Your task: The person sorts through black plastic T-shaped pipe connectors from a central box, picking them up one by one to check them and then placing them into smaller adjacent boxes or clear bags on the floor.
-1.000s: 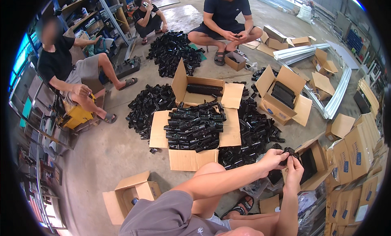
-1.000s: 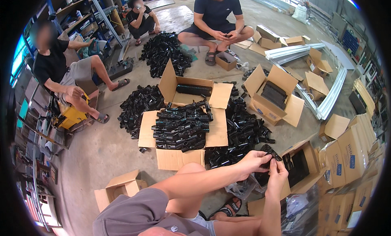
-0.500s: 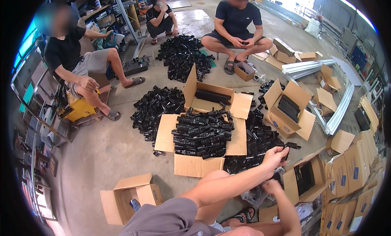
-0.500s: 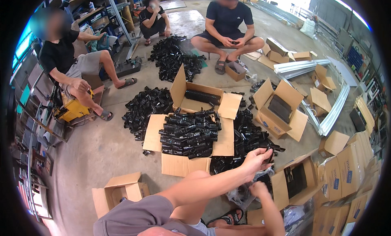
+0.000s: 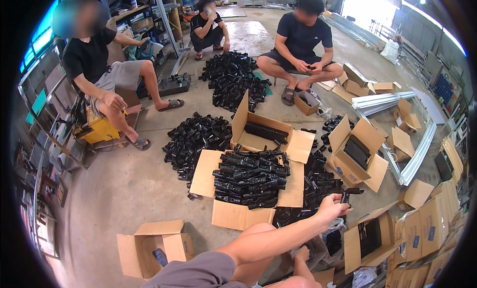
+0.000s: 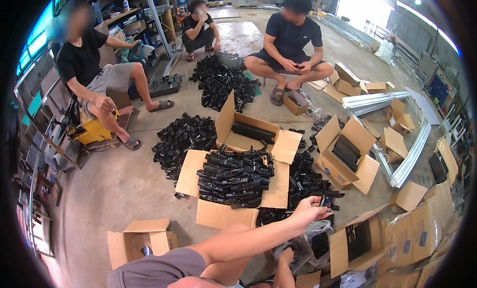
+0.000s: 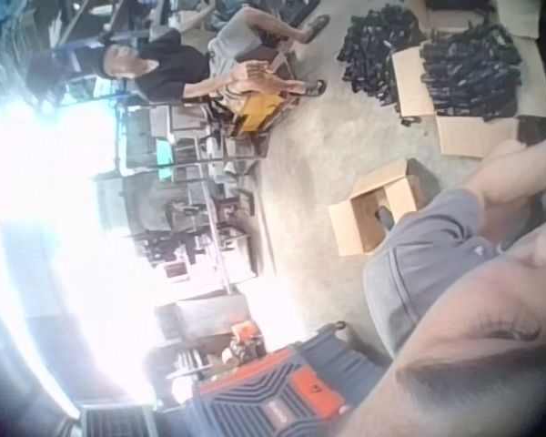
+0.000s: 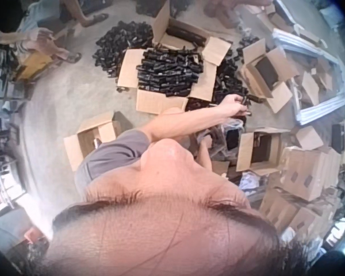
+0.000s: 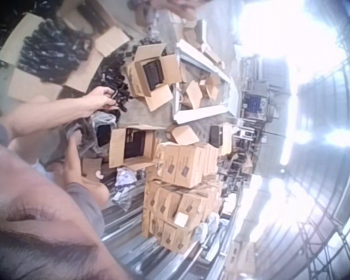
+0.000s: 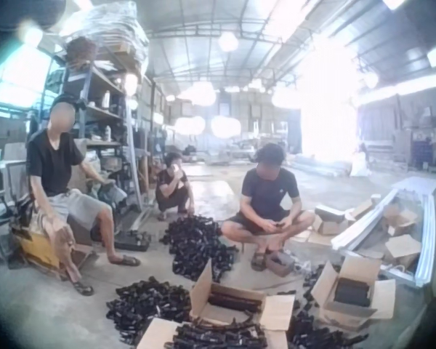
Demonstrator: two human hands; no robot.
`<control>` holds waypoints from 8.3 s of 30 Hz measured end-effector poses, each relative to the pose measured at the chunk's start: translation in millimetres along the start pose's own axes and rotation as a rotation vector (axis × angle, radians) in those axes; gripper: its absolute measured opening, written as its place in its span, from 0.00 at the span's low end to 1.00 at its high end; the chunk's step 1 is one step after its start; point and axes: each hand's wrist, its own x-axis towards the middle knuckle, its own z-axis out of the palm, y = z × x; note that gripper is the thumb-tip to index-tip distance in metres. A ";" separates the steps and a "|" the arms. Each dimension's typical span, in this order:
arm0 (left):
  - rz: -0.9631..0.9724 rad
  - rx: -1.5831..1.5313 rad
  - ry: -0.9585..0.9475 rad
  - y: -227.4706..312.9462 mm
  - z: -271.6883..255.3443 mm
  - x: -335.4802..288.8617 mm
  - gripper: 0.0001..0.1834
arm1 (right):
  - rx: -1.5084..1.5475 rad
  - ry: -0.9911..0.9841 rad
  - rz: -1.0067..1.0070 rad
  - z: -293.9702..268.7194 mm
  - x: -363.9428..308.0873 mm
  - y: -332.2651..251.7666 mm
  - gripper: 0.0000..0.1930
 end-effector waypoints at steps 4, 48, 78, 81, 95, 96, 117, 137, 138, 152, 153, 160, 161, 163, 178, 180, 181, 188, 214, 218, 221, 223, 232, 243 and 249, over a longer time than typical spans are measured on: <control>-0.012 0.013 -0.017 0.7 2.3 -0.8 0.18 | 0.012 0.120 0.024 -16.5 -18.5 -21.5 0.14; 0.227 0.284 -0.122 -40.1 50.2 -38.2 0.20 | 1.237 0.444 -0.704 -330.6 -125.6 -61.1 0.11; 0.399 0.354 -0.084 -59.0 57.6 -45.9 0.19 | 1.602 0.319 -0.524 -311.9 -128.2 -69.5 0.09; 0.406 0.346 -0.084 -58.3 57.2 -45.1 0.19 | 1.622 0.276 -0.570 -311.9 -130.9 -67.9 0.10; 0.426 0.424 -0.063 -59.4 56.0 -47.8 0.19 | 1.592 0.306 -0.542 -307.0 -129.3 -67.3 0.09; 0.427 0.439 -0.060 -59.2 56.7 -48.5 0.19 | 1.617 0.291 -0.524 -306.4 -129.4 -67.6 0.08; 0.468 0.459 -0.040 -62.5 51.8 -45.0 0.17 | 1.353 0.452 -0.552 -302.2 -127.3 -66.9 0.08; 0.467 0.487 -0.036 -67.3 50.0 -47.0 0.21 | 1.467 0.465 -0.512 -305.3 -141.6 -79.1 0.10; 0.485 0.471 -0.033 -68.9 51.8 -47.0 0.21 | 1.522 0.434 -0.486 -306.8 -141.1 -77.2 0.09; 0.460 0.481 -0.022 -65.8 48.2 -46.2 0.19 | 1.415 0.450 -0.514 -303.6 -133.9 -72.1 0.08; 0.444 0.486 -0.019 -65.0 49.7 -48.5 0.20 | 1.458 0.465 -0.514 -307.2 -140.6 -75.9 0.09; 0.424 0.516 -0.039 -66.0 53.6 -50.1 0.20 | 1.515 0.445 -0.490 -300.2 -124.4 -59.9 0.08; 0.413 0.512 -0.037 -64.5 52.8 -50.2 0.20 | 1.485 0.435 -0.500 -304.4 -129.0 -62.4 0.08; 0.414 0.501 -0.034 -65.3 50.7 -50.9 0.20 | 1.458 0.425 -0.515 -306.0 -132.7 -65.1 0.09; 0.420 0.446 -0.064 -65.9 52.4 -45.1 0.18 | 1.502 0.432 -0.524 -296.5 -123.2 -62.7 0.07; 0.460 0.513 -0.040 -70.1 49.6 -41.9 0.17 | 1.464 0.406 -0.498 -296.7 -123.9 -59.6 0.08; 0.483 0.524 -0.048 -70.0 46.2 -35.1 0.17 | 1.456 0.395 -0.548 -301.4 -125.1 -61.6 0.09; 0.270 0.355 -0.177 -45.4 48.8 -39.6 0.19 | 1.589 0.386 -0.540 -322.1 -130.4 -44.5 0.19; -0.293 -0.045 -0.451 -40.1 50.4 -39.7 0.28 | 1.248 0.666 -0.660 -333.6 -158.4 -24.7 0.20; -0.332 -0.015 -0.392 -39.7 51.6 -35.8 0.29 | 1.043 0.737 -0.724 -330.3 -149.7 -17.8 0.23; -0.189 -0.003 -0.309 -36.5 48.8 -31.7 0.28 | 1.089 0.662 -0.719 -342.8 -153.7 -14.9 0.24; 0.053 0.174 -0.290 -27.8 40.1 -25.1 0.27 | 1.226 0.705 -0.670 -350.9 -138.8 -4.8 0.19; 0.713 1.198 -0.280 -4.3 44.0 -37.9 0.20 | 1.246 1.044 -0.064 -364.5 -61.9 179.5 0.11; 0.620 1.116 -0.306 -10.6 22.6 -36.6 0.22 | 0.638 0.272 0.687 -29.9 -153.9 286.9 0.15; 0.387 0.776 -0.343 -11.7 34.2 -35.2 0.27 | 0.780 0.330 0.883 12.8 -86.9 238.5 0.34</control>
